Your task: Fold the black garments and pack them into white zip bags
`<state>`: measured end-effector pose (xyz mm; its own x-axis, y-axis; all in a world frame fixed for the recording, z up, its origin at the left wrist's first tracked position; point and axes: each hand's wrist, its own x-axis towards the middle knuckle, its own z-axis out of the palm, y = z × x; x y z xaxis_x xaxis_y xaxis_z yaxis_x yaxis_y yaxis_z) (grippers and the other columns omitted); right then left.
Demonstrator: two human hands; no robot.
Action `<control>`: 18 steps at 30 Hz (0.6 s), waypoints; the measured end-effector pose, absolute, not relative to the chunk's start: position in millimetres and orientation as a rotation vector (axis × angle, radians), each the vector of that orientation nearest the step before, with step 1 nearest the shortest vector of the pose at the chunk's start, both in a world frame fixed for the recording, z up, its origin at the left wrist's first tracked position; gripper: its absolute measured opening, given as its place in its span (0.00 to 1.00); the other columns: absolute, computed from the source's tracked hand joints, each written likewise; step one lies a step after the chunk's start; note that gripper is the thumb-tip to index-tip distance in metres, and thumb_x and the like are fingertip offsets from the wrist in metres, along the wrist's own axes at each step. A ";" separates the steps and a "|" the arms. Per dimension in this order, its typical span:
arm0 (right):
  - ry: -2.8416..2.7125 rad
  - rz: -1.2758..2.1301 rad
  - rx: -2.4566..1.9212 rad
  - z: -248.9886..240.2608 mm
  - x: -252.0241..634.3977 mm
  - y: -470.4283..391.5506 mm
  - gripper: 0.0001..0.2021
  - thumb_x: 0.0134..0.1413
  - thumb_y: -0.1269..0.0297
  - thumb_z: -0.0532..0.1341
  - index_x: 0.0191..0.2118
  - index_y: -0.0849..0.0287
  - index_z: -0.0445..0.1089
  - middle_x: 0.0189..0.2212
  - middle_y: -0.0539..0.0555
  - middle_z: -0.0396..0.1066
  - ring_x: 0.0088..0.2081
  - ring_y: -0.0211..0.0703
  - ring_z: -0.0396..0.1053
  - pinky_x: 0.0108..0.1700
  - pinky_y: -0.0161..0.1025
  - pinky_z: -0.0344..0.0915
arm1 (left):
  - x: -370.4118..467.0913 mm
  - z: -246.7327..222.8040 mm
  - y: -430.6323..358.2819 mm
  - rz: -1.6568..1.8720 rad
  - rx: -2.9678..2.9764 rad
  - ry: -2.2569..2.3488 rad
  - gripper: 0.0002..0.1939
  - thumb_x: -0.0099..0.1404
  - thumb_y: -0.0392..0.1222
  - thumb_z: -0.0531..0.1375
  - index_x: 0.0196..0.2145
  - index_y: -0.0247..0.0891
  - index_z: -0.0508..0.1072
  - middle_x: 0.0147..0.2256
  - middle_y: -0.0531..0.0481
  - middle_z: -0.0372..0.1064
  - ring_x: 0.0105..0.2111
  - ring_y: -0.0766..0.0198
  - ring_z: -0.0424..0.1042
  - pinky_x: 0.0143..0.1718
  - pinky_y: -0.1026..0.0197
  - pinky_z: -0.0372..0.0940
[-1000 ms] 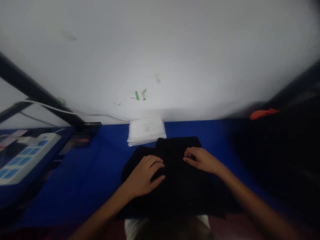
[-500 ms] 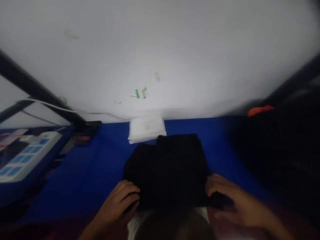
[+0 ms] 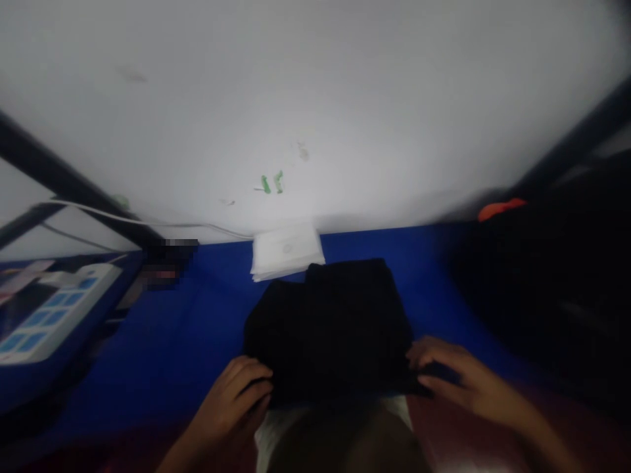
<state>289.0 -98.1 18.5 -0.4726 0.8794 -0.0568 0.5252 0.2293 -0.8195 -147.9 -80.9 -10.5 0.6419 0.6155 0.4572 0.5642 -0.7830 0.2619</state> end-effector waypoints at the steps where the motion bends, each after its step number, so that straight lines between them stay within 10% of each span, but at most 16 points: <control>1: -2.090 1.130 -1.292 18.8 289.1 -97.7 0.04 0.60 0.64 0.61 0.41 0.54 0.71 0.42 0.55 0.73 0.45 0.46 0.72 0.48 0.44 0.68 | -148.4 -8.4 -81.1 0.832 2.727 0.995 0.10 0.63 0.28 0.57 0.39 0.40 0.72 0.38 0.46 0.74 0.41 0.59 0.72 0.45 0.55 0.67; 12: -1.952 0.824 -1.593 18.7 285.0 -68.4 0.11 0.64 0.53 0.56 0.40 0.53 0.69 0.32 0.50 0.74 0.35 0.43 0.73 0.36 0.36 0.67 | -130.5 -0.6 -48.1 1.173 2.481 1.473 0.06 0.65 0.35 0.52 0.37 0.41 0.68 0.30 0.50 0.73 0.29 0.62 0.74 0.31 0.63 0.68; 18: -2.063 0.530 -1.701 5.2 277.6 -20.4 0.13 0.66 0.53 0.51 0.44 0.54 0.66 0.31 0.52 0.75 0.31 0.47 0.75 0.33 0.39 0.67 | -115.3 2.1 2.5 0.639 2.366 1.860 0.12 0.68 0.45 0.50 0.42 0.42 0.70 0.29 0.54 0.75 0.26 0.63 0.75 0.28 0.64 0.64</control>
